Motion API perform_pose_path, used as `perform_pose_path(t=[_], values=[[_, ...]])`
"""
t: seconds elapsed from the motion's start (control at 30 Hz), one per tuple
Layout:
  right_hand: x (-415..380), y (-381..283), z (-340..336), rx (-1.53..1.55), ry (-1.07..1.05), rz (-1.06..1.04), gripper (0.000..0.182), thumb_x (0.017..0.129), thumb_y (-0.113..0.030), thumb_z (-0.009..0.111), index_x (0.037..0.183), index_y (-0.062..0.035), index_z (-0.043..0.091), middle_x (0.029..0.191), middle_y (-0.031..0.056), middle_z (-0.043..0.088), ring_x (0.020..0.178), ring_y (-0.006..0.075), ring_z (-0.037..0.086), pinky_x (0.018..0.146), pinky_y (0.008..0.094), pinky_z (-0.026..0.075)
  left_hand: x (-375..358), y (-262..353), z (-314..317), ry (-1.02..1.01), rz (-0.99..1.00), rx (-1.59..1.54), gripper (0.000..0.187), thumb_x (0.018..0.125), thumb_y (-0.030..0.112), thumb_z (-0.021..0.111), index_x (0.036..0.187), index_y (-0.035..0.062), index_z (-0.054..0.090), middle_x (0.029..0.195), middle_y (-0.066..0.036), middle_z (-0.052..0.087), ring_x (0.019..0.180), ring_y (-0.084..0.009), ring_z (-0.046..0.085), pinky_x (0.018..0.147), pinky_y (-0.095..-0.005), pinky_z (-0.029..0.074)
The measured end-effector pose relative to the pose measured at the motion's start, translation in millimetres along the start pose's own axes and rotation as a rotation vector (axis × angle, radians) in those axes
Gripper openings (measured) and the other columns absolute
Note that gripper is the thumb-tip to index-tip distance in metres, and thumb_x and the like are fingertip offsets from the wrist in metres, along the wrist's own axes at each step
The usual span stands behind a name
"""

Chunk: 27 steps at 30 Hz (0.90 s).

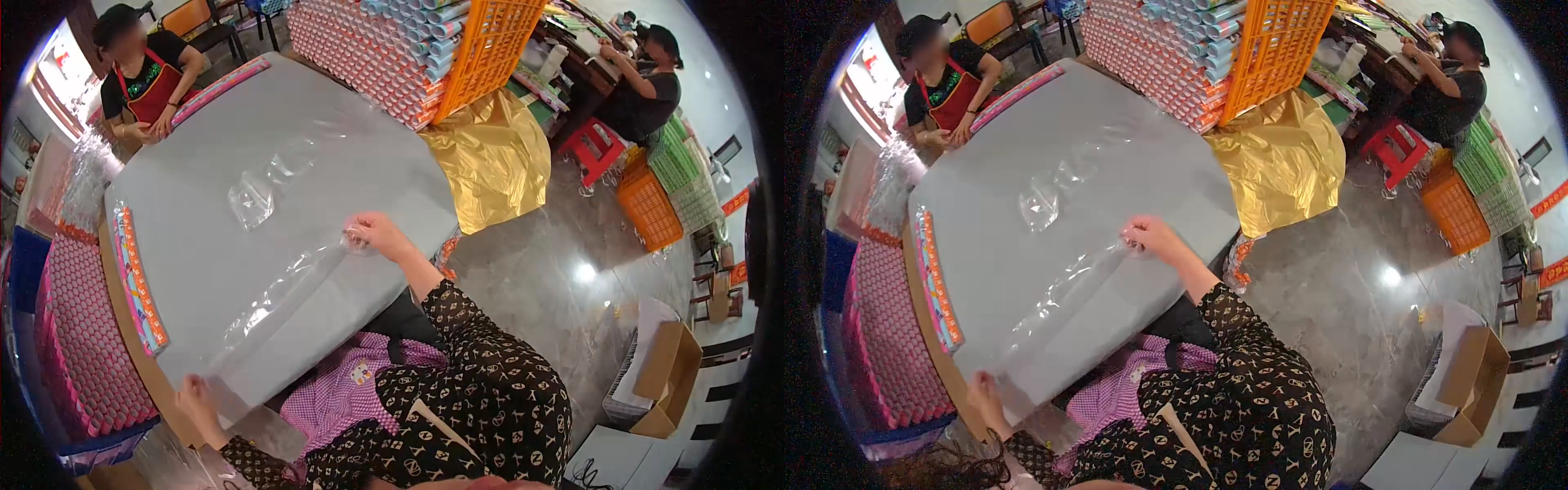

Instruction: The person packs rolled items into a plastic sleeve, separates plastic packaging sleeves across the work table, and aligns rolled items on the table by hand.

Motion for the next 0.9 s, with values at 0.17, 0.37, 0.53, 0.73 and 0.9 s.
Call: perform_pose_path(t=[0.17,0.37,0.53,0.73,0.9], values=[[5,8,2,0.064,-0.051,0.021,0.019,0.090,-0.021,0.064,0.090,-0.0018,0.067,0.075,0.0007,0.064,0.066,0.0073,0.057,0.060,0.0233,0.046,8,-11,-46,-0.183,-0.251,-0.564,0.013,0.083,-0.003,0.057,0.096,0.0000,0.059,0.071,-0.005,0.055,0.065,-0.0111,0.051,0.059,-0.0241,0.040],[7,5,3,0.083,-0.110,-0.010,0.018,0.090,-0.019,0.063,0.095,-0.0019,0.067,0.076,0.0003,0.065,0.069,0.0082,0.060,0.062,0.0229,0.048,31,-30,-83,-0.341,-0.195,-0.609,0.013,0.087,0.000,0.056,0.100,-0.0008,0.056,0.072,0.001,0.050,0.065,-0.0065,0.045,0.058,-0.0219,0.037],[3,-1,4,0.044,-0.063,0.067,0.017,0.091,-0.018,0.061,0.095,-0.0022,0.067,0.076,0.0007,0.065,0.068,0.0084,0.061,0.060,0.0227,0.048,40,-35,-89,-0.404,-0.238,-0.585,0.015,0.089,0.003,0.055,0.103,-0.0009,0.054,0.070,0.001,0.047,0.066,-0.0075,0.046,0.057,-0.0232,0.037],[7,6,5,0.050,-0.079,0.062,0.018,0.093,-0.014,0.058,0.101,-0.0001,0.066,0.081,0.0021,0.066,0.068,0.0070,0.058,0.063,0.0220,0.048,59,-68,-43,-0.360,-0.177,-0.366,0.020,0.080,0.002,0.061,0.098,-0.0047,0.059,0.067,-0.007,0.054,0.062,-0.0123,0.052,0.056,-0.0280,0.040],[7,3,5,0.005,-0.012,0.032,0.021,0.091,-0.012,0.058,0.105,0.0012,0.066,0.081,0.0045,0.067,0.063,0.0087,0.059,0.056,0.0238,0.049,63,-66,-20,-0.329,-0.102,-0.267,0.024,0.076,0.003,0.063,0.099,-0.0021,0.060,0.068,-0.014,0.057,0.063,-0.0226,0.056,0.059,-0.0353,0.044]])
Point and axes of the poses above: each hand's wrist, its own x-axis towards the middle knuckle, its own z-axis out of the palm, y = z × x, the point moved 6 cm from there along x, towards the middle knuckle
